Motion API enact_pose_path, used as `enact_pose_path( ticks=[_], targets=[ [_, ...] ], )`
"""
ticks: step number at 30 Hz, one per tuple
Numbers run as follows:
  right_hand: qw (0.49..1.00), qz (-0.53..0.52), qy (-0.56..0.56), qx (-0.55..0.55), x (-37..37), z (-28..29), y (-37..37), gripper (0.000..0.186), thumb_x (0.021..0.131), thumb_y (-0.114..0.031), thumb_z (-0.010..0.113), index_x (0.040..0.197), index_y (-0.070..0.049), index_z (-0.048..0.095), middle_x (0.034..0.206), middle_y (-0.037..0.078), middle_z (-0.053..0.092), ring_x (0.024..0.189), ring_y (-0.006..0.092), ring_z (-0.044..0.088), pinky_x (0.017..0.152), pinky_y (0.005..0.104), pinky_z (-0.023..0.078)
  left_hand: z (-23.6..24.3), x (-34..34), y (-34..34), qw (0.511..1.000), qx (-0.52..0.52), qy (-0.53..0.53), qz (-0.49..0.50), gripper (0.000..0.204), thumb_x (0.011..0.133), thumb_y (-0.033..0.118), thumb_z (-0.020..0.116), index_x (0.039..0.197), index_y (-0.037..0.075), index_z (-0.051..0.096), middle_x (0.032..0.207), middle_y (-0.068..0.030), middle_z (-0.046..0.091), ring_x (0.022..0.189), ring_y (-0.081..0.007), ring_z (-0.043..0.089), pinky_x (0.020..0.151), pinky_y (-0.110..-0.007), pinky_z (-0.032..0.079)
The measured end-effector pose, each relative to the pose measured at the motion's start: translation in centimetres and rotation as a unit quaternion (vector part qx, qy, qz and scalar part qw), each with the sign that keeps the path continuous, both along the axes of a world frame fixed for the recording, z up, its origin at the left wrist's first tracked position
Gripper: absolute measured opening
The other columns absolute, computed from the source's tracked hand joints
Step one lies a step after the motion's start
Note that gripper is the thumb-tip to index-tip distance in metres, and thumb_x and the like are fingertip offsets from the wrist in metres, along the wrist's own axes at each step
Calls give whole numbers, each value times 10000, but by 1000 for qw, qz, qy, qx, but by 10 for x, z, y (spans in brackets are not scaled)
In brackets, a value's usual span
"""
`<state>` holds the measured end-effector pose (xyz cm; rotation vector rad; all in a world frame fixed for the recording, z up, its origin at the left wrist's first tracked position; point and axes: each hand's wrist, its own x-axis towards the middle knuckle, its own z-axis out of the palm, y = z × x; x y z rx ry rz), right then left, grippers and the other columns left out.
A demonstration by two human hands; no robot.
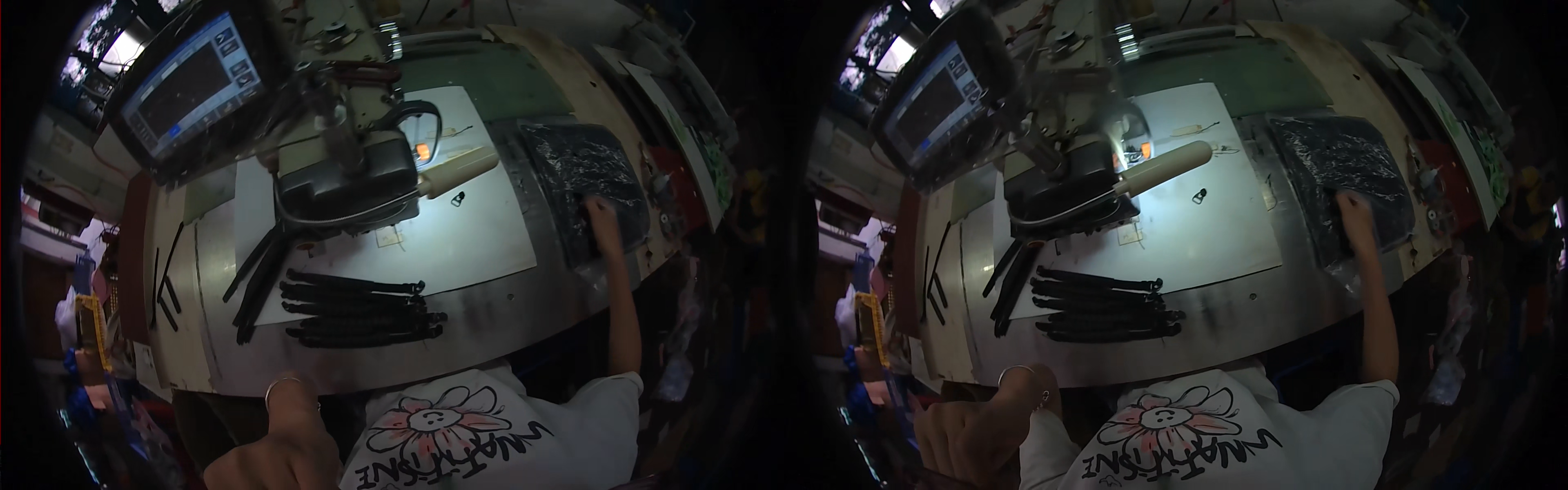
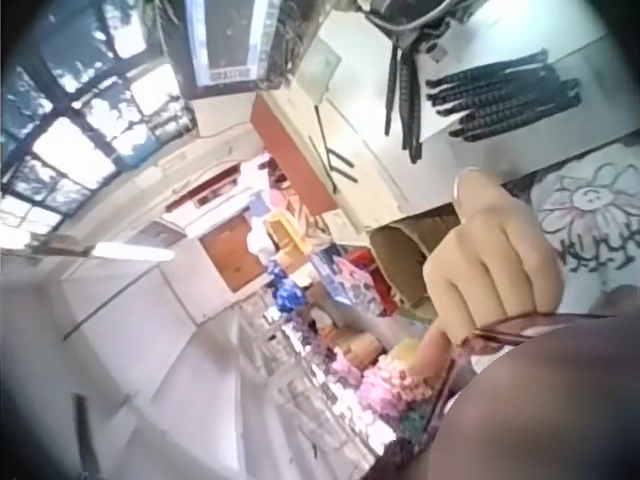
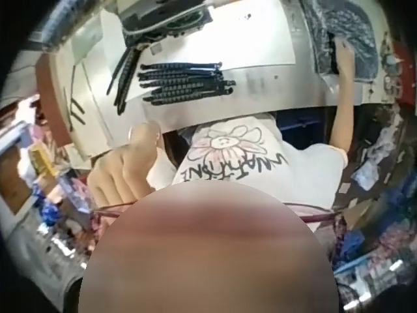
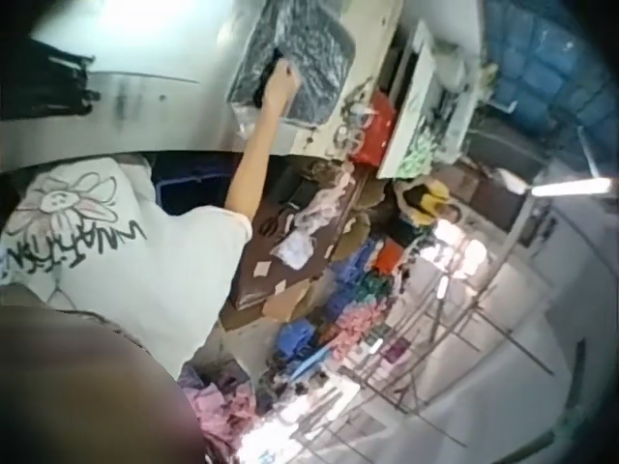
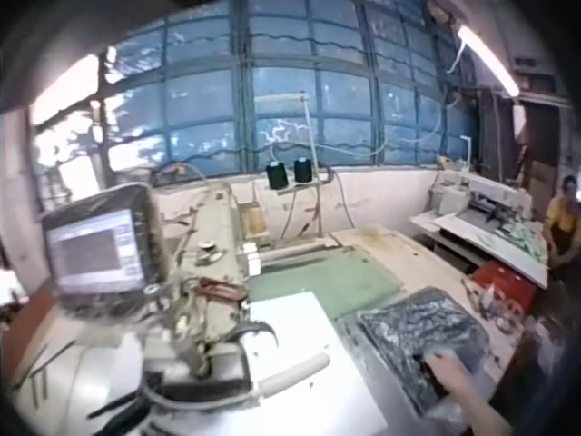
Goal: Sewing and assembling metal buckles onto black straps using an industrial sewing machine.
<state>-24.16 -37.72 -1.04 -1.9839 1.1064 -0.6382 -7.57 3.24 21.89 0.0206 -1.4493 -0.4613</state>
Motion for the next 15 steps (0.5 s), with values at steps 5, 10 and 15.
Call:
enact_pose_path(
  ticks=[5,10,15],
  targets=[
    [897,-23,-121,425,5,34,17,226,832,-337,548,790,-122,492,586,1,454,420,74,374,347,211,255,-14,9,37,989,-34,-81,122,289,861,353,539,812,68,541,628,3,540,604,-80,489,565,-215,400],
    [876,55,-155,454,25,46,67,229,848,-344,533,780,-131,484,570,-23,423,385,69,358,332,204,239,-95,45,65,737,355,-253,517,136,698,157,681,648,88,575,646,-37,543,631,-202,545,634,-315,431],
    [982,155,-87,-67,116,-5,104,230,865,-227,511,791,-25,593,621,41,551,548,202,538,518,323,401,-210,132,93,376,461,-174,785,120,734,145,669,764,51,601,747,-90,561,719,-292,545,628,-380,436]
  ],
)
